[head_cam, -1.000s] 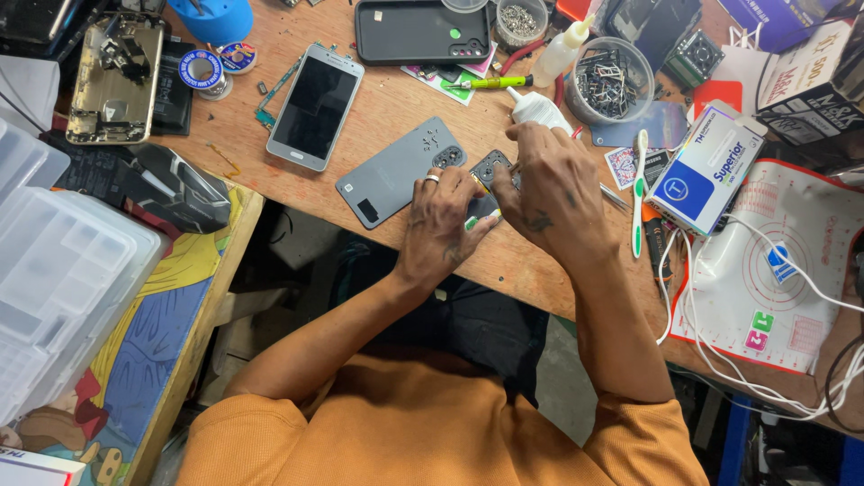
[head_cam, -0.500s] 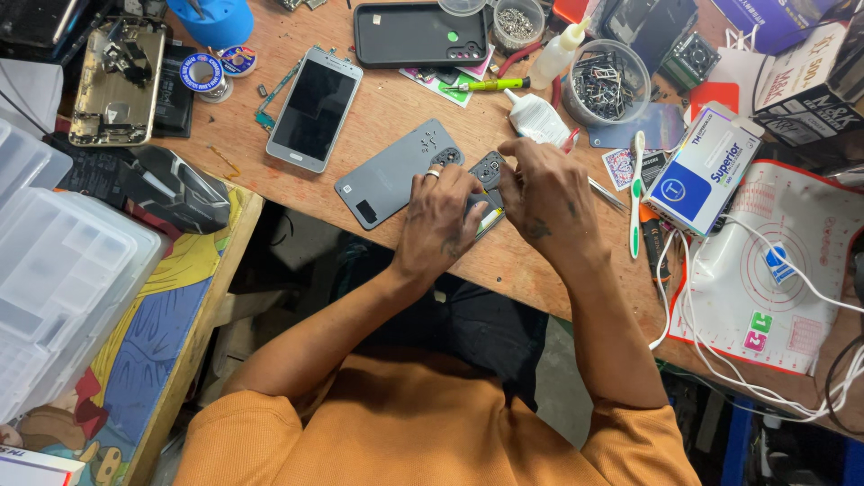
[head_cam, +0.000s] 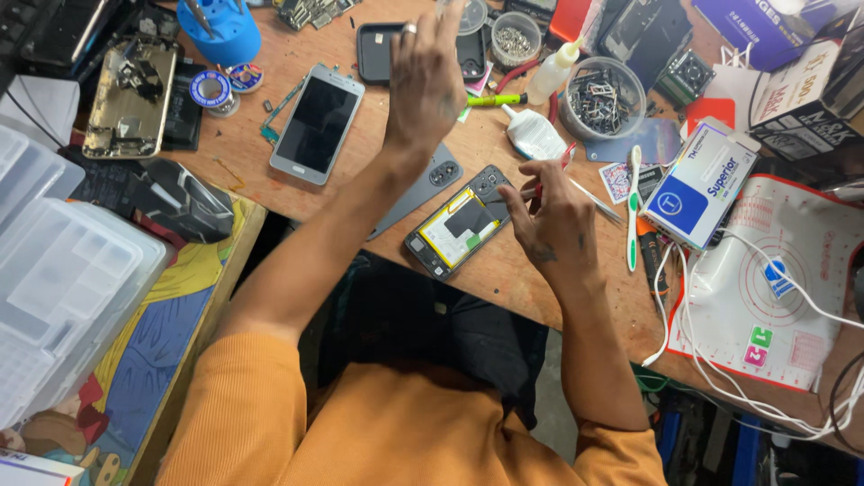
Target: The person assembles a smartphone by placing the back cover onto the chassis and pressing the edges to secure it. They then use a screwdriver to fasten screws around the camera module area, tightening them to complete the reassembly.
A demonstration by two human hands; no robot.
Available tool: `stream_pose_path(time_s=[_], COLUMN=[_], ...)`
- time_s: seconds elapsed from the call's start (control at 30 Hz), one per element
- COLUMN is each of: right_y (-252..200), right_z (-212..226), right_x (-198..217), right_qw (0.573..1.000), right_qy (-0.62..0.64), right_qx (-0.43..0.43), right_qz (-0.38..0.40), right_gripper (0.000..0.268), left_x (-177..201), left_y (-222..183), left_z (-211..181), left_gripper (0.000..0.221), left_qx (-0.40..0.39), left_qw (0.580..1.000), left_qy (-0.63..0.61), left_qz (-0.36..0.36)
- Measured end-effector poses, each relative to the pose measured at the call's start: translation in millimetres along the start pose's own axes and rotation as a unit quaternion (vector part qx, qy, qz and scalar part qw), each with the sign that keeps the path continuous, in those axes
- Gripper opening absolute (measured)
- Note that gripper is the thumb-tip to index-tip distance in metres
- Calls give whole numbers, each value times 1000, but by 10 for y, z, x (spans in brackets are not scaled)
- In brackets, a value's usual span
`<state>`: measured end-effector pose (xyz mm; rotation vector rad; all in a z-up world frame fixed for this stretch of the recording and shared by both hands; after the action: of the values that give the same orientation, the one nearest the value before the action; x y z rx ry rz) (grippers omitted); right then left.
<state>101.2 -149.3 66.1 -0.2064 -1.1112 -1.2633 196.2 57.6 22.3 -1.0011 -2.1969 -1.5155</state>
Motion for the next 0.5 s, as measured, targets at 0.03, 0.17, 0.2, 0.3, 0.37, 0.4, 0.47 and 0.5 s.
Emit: stream_pose_path(time_s=[0.03, 0.17, 0.2, 0.3, 0.37, 0.4, 0.47, 0.5], right_y=[-11, -28, -26, -14, -5, 3, 12, 13], right_z=[-15, -68, -74, -80, -83, -83, -85, -89], right_x=[-1, -14, -15, -18, -14, -14, -16, -16], right_qw=[1000, 1000, 1000, 1000, 1000, 1000, 1000, 1000], right_qy=[7, 20, 21, 24, 19, 17, 14, 17], right_qx=[-5, -19, -17, -15, -18, -17, -16, -18], right_qz=[-1, -7, -8, -6, -6, -5, -4, -3], right_gripper=[34, 33, 33, 33, 34, 34, 33, 33], left_x=[-133, -749, -868, -1183, -1350, -1472, -1687, -1714], left_y=[111, 309, 328, 349, 354, 342, 303, 308], left_z=[49, 347, 399, 557, 627, 692, 792, 786], left_gripper=[56, 55, 56, 65, 73, 67, 55, 59], left_qx=[-6, 33, 22, -3, -15, 12, 65, 52], left_qw=[999, 991, 992, 991, 987, 989, 982, 988], left_qy=[35, 92, 101, 131, 151, 145, 130, 118], left_qz=[-6, 92, 72, 7, -44, 12, 124, 89])
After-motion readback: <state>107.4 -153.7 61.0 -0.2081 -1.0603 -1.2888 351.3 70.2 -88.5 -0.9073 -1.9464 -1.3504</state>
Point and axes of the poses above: each hand's wrist, its own y-axis towards the middle knuckle, its own x-axis out of the back of the hand, z = x × y, the point moved 4 cm from there along y, towards the middle knuckle, and after that the axes turned 5 degrees about -z, right-handed, at the moved point
